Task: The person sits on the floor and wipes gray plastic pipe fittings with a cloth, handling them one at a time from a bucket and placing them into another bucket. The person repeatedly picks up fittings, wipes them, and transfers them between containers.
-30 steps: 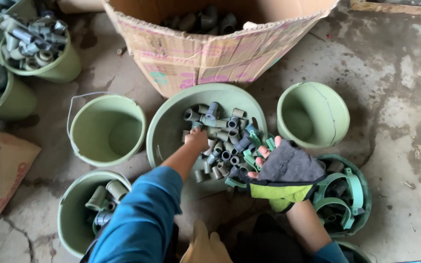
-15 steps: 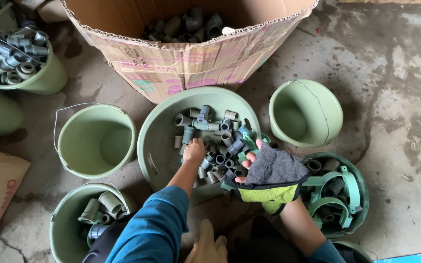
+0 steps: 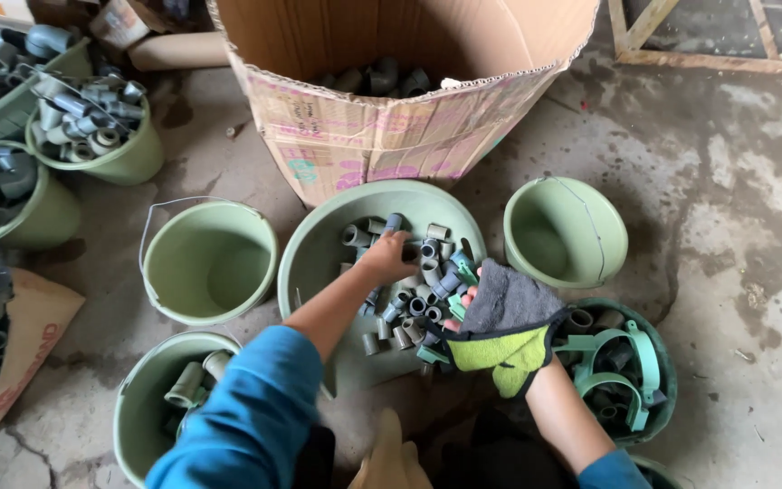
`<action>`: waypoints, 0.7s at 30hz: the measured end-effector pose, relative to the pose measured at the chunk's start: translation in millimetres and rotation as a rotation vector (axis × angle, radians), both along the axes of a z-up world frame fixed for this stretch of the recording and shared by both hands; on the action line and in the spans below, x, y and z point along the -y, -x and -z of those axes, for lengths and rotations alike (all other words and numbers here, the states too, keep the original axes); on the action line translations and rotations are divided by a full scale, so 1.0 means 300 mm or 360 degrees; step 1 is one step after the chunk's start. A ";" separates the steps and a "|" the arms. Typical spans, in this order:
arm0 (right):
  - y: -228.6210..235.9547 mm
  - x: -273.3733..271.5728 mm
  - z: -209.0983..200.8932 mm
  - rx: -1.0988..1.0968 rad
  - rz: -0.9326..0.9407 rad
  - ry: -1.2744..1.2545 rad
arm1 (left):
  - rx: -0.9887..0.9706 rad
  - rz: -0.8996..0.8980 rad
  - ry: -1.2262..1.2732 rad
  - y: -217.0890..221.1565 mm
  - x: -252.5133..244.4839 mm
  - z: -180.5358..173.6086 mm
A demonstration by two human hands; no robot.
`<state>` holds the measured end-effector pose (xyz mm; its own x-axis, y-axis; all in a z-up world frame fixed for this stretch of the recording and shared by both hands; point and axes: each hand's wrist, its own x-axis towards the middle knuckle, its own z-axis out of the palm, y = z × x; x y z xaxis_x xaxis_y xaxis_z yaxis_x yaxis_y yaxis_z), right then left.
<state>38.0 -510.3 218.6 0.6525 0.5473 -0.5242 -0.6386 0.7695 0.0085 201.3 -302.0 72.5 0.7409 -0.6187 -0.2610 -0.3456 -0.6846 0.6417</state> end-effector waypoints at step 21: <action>0.116 -0.230 -0.240 0.0123 0.0176 0.0395 | 0.0241 0.0415 0.1830 0.655 -0.388 -0.922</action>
<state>3.1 -441.3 290.6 0.7442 0.3318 -0.5797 -0.5422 0.8069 -0.2343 4.7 -185.7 349.2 0.5332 -0.5696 0.6255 -0.5145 0.3685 0.7743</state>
